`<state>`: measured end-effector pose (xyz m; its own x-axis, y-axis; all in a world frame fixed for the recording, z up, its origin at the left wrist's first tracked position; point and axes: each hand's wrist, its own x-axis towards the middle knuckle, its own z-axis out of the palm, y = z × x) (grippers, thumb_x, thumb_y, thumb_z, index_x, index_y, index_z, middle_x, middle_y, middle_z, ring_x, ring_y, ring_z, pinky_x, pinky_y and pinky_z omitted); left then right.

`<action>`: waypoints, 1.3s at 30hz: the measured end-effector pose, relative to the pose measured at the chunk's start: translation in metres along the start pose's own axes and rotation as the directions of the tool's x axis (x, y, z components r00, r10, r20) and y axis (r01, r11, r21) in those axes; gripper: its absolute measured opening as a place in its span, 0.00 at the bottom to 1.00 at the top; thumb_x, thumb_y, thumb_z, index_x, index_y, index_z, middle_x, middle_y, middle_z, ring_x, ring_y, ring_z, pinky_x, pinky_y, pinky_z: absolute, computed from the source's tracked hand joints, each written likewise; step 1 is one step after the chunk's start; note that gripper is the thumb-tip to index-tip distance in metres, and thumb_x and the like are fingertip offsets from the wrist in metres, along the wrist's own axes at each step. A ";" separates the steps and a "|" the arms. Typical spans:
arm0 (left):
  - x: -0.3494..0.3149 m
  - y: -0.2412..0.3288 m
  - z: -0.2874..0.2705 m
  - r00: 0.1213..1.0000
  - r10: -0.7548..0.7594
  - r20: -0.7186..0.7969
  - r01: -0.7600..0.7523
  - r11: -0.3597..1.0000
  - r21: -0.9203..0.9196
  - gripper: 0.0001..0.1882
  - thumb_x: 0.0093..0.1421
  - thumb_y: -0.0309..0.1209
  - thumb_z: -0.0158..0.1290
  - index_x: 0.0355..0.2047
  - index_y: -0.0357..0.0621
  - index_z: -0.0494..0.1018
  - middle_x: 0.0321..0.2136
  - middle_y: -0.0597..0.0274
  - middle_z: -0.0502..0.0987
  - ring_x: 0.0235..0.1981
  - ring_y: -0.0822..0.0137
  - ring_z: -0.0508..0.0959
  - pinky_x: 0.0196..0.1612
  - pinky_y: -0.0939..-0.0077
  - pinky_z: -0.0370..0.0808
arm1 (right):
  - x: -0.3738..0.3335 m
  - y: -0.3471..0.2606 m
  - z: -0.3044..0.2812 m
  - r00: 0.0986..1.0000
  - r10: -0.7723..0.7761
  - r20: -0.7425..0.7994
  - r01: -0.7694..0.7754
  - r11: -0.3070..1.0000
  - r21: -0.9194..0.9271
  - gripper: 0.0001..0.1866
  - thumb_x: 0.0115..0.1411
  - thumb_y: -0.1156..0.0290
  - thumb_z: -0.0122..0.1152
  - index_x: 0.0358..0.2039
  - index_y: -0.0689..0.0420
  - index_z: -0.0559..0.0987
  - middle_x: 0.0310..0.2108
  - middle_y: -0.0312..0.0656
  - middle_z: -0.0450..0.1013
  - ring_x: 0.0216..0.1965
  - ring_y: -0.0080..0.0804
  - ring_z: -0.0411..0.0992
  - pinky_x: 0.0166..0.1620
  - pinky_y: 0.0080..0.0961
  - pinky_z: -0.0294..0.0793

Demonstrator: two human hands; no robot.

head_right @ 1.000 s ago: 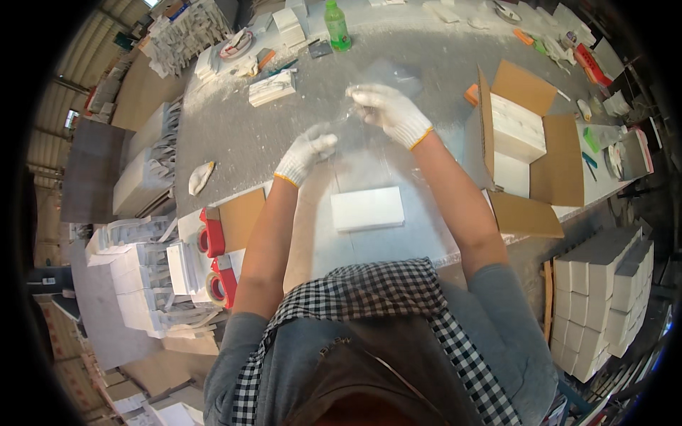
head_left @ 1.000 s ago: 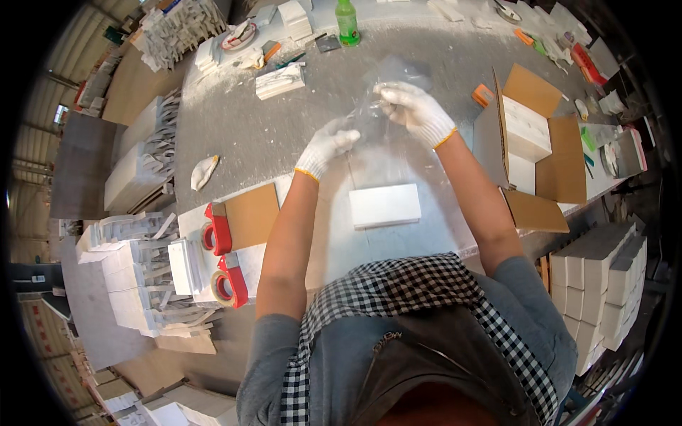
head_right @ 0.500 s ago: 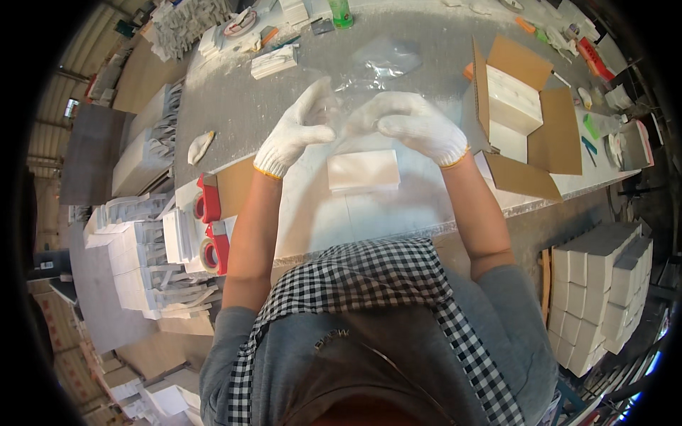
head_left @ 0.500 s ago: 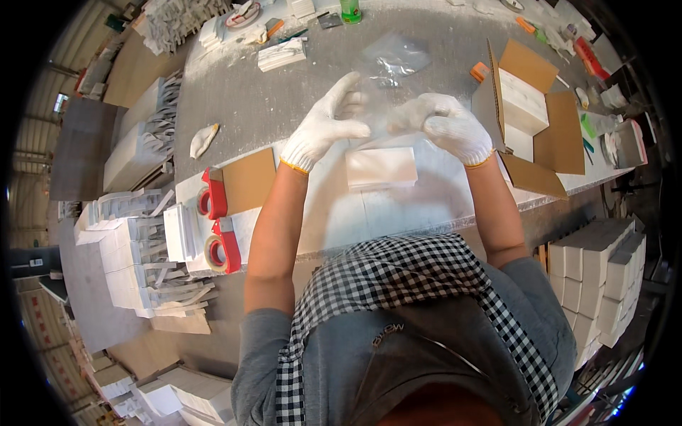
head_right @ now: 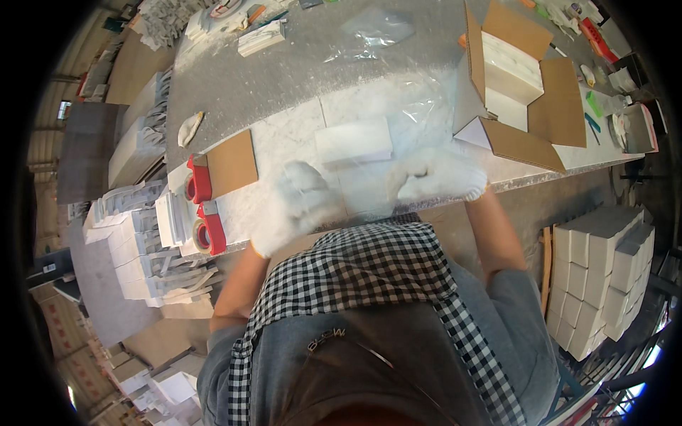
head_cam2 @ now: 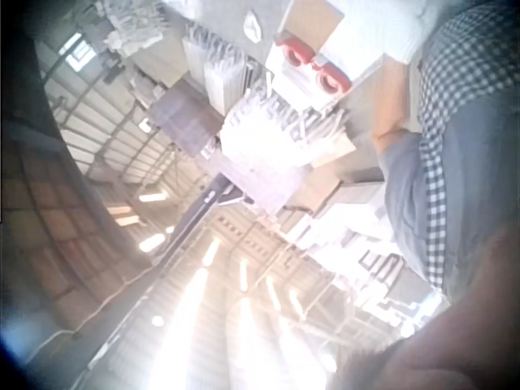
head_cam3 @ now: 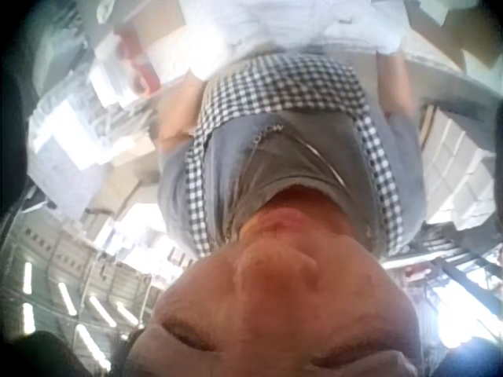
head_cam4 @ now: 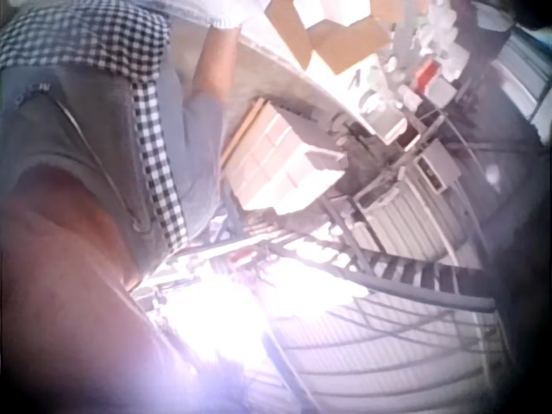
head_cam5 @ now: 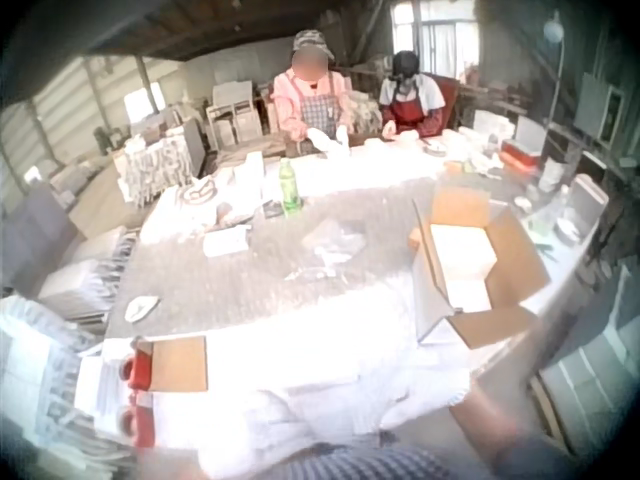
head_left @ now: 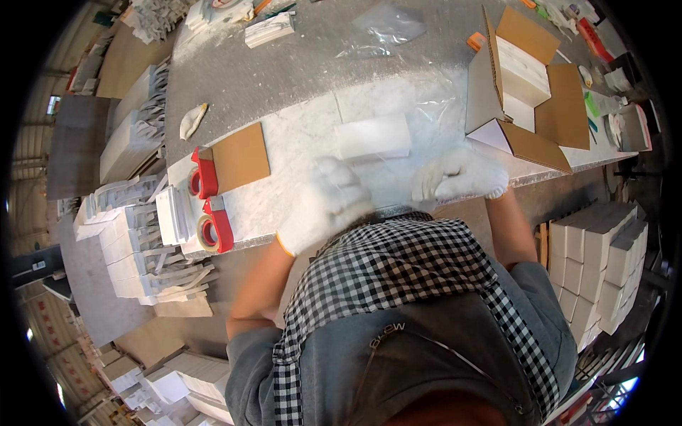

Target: The person wraps small white rectangular items in clear plastic film on a worktable, then places them into a cardboard box. The person repeats this process for multiple items, handling them one at a time.

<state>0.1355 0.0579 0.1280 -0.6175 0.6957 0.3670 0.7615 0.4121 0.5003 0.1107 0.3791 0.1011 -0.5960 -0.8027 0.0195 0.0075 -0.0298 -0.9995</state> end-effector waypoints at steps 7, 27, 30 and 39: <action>-0.045 -0.016 0.075 0.998 -0.015 0.061 0.016 1.000 -0.017 0.10 0.51 0.34 0.65 0.31 0.44 0.79 0.39 0.59 0.79 0.47 0.51 0.77 0.50 0.58 0.75 | 0.000 0.033 0.033 0.904 0.412 0.114 -0.392 0.905 -0.163 0.12 0.65 0.65 0.60 0.40 0.60 0.84 0.36 0.40 0.82 0.39 0.31 0.79 0.45 0.28 0.77; -0.027 -0.062 0.058 0.557 -0.248 0.793 0.487 0.871 -0.070 0.17 0.57 0.41 0.62 0.41 0.43 0.84 0.36 0.50 0.83 0.40 0.52 0.82 0.48 0.63 0.78 | 0.018 0.110 0.061 0.980 0.190 -0.060 -0.191 0.813 -0.549 0.11 0.63 0.63 0.60 0.40 0.53 0.85 0.38 0.45 0.80 0.43 0.44 0.77 0.51 0.39 0.74; -0.005 -0.115 0.029 0.728 -0.350 0.589 0.518 0.844 -0.139 0.22 0.57 0.45 0.63 0.45 0.44 0.83 0.40 0.48 0.84 0.43 0.53 0.83 0.49 0.66 0.78 | 0.014 0.125 0.062 0.988 0.116 -0.099 -0.152 0.798 -0.583 0.12 0.63 0.61 0.60 0.41 0.53 0.85 0.39 0.46 0.80 0.44 0.45 0.76 0.52 0.40 0.74; 0.100 -0.317 -0.051 0.740 -0.662 -0.120 0.575 0.529 0.625 0.24 0.56 0.45 0.61 0.50 0.47 0.76 0.47 0.51 0.81 0.51 0.48 0.79 0.50 0.52 0.75 | 0.020 0.126 0.047 0.948 0.304 -0.096 -0.310 0.812 -0.494 0.13 0.64 0.59 0.59 0.41 0.51 0.85 0.39 0.45 0.80 0.43 0.44 0.77 0.51 0.39 0.74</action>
<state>-0.1783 -0.0332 0.0461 -0.9846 0.1713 0.0341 0.1709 0.9852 -0.0145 0.1373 0.3309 -0.0234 -0.6401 -0.7126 -0.2873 -0.2057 0.5192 -0.8295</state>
